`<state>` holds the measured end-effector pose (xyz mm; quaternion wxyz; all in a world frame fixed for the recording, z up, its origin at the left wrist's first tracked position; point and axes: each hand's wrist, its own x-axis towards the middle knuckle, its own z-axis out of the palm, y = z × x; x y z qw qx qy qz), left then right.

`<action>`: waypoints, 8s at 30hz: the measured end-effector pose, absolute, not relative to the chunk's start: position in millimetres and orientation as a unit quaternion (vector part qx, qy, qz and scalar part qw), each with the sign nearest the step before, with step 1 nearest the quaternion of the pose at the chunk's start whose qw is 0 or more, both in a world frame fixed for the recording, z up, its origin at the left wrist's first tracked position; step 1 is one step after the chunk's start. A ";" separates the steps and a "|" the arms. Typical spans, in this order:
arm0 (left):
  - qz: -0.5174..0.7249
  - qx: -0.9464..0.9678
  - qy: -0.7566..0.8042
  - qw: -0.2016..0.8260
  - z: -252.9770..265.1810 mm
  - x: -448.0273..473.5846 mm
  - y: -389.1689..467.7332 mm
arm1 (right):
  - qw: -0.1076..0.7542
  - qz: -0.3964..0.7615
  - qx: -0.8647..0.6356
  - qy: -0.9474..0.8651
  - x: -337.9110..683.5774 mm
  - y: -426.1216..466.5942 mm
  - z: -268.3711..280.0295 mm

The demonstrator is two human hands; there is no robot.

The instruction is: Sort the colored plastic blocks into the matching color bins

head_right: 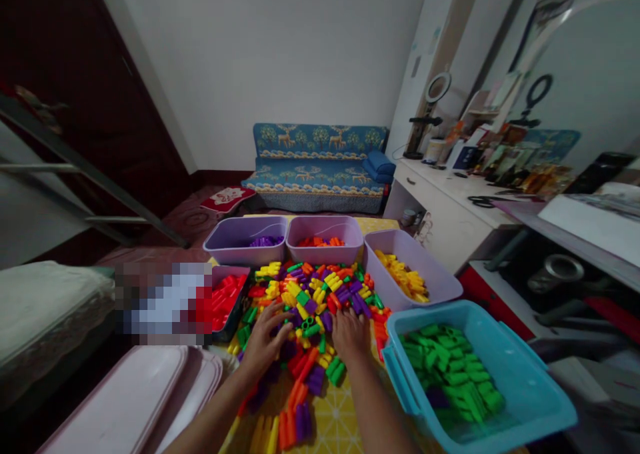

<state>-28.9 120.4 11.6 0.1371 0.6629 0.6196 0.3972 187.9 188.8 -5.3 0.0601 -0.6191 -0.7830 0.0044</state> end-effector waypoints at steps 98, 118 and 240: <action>0.358 0.662 0.658 -0.012 34.3 -29.9 57.6 | 0.482 0.182 -0.661 -0.545 194.4 177.8 -15.0; 0.256 0.642 0.691 0.212 -27.3 -10.0 -24.7 | 0.270 0.080 -0.514 -0.810 194.9 36.3 -25.0; 0.252 0.531 0.796 0.144 16.8 33.5 102.7 | 0.323 0.561 -0.465 -0.603 62.9 255.9 107.3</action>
